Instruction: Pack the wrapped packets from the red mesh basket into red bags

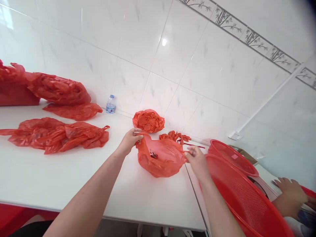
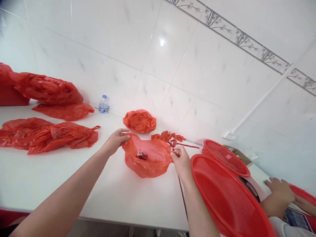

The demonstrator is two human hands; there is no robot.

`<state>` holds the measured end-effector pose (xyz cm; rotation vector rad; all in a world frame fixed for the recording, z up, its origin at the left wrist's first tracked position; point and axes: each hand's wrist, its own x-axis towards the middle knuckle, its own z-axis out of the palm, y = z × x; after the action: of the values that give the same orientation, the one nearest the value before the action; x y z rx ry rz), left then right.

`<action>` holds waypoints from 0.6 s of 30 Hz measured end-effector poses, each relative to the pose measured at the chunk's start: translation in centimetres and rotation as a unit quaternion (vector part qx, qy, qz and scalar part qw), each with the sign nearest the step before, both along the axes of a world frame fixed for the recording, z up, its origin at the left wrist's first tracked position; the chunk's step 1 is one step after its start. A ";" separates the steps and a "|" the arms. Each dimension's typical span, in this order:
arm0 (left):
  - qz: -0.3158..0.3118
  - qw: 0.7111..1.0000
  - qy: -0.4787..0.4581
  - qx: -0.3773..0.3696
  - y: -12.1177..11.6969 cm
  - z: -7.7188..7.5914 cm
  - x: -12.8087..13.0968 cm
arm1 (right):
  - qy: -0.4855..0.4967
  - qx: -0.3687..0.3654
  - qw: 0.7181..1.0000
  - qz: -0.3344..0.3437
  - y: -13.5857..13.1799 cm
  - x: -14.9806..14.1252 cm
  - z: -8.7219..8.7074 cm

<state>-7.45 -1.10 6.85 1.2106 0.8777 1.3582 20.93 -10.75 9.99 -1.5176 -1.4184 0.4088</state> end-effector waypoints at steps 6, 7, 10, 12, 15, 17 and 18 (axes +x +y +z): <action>0.129 0.978 0.095 0.136 0.4 9.1 3.0 | 0.127 0.163 0.978 -0.036 -2.0 2.1 5.2; 0.157 0.967 0.123 0.162 0.2 10.4 3.2 | 0.122 0.184 0.974 -0.048 -2.3 2.4 5.5; 0.170 0.947 0.180 0.206 -1.1 13.3 3.5 | 0.119 0.179 0.975 -0.064 -2.6 2.7 5.0; 0.132 0.939 0.222 0.225 -2.4 14.1 3.4 | 0.112 0.140 0.982 -0.066 -2.7 2.6 3.6; 0.133 0.910 0.307 0.244 -4.3 13.1 2.2 | 0.095 0.115 0.986 -0.072 -2.8 2.3 0.2; 0.189 0.894 0.330 0.235 -5.2 11.1 0.6 | 0.117 0.111 0.985 -0.065 -2.6 2.2 -2.4; 0.214 0.893 0.327 0.225 -5.4 9.6 -0.3 | 0.139 0.102 0.984 -0.053 -2.4 2.3 -3.6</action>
<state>-7.78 -6.53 16.44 1.9891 1.4112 1.5768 23.20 -13.12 6.36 -1.3077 -1.1206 0.3808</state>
